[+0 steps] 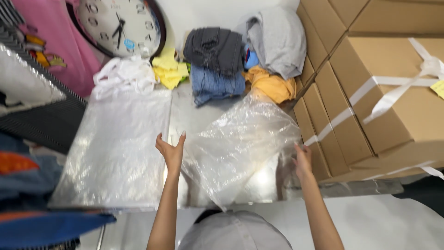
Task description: Packing clothing items into cardboard boxes and organizing them on a packing table.
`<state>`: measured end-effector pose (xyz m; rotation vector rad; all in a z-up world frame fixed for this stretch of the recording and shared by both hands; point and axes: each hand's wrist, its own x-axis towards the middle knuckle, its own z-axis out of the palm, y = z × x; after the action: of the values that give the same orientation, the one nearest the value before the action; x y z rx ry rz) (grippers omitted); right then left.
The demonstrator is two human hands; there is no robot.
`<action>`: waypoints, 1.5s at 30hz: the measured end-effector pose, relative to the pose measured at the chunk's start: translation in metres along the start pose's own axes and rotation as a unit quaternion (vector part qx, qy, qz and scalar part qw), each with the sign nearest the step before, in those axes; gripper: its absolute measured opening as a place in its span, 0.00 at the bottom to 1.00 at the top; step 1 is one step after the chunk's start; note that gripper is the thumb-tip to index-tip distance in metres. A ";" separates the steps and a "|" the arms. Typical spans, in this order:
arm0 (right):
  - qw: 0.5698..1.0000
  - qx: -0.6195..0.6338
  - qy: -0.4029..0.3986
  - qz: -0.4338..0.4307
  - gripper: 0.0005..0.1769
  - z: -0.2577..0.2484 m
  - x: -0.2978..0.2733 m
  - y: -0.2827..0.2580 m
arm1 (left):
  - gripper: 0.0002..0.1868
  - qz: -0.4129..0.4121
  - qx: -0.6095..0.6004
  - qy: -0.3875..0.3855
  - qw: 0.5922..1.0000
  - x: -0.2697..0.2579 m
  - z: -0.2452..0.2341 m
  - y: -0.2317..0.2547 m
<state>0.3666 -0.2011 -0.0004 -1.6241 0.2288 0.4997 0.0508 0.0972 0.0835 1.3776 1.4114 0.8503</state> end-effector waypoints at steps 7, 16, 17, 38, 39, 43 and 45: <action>0.968 0.074 -0.216 0.104 0.33 0.004 0.007 0.043 | 0.67 -0.192 0.004 -0.156 0.969 -0.090 -0.015 -0.068; 0.977 0.105 -0.160 0.094 0.13 0.003 -0.032 0.117 | 0.16 -0.126 0.006 -0.140 0.982 -0.117 -0.029 -0.147; 0.967 0.161 -0.161 0.115 0.15 -0.003 -0.042 0.115 | 0.16 -0.092 -0.020 -0.145 0.985 -0.115 -0.041 -0.130; 0.958 -0.176 -0.224 -0.018 0.23 0.049 -0.070 0.082 | 0.28 0.026 0.025 -0.178 0.983 0.064 -0.148 -0.151; 0.958 -0.172 -0.227 -0.027 0.19 0.054 -0.077 0.081 | 0.27 0.003 0.034 -0.209 0.977 0.072 -0.150 -0.164; 0.959 -0.158 -0.228 -0.055 0.17 0.053 -0.080 0.096 | 0.26 -0.057 0.031 -0.239 0.969 0.045 -0.157 -0.123; 0.970 -0.124 -0.209 -0.022 0.20 0.058 -0.101 0.081 | 0.27 -0.081 0.027 -0.237 0.968 0.042 -0.158 -0.114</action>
<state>0.2319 -0.1690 -0.0302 -1.7169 -0.1928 0.8476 -0.1303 0.1461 0.0178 1.3708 1.1565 0.3428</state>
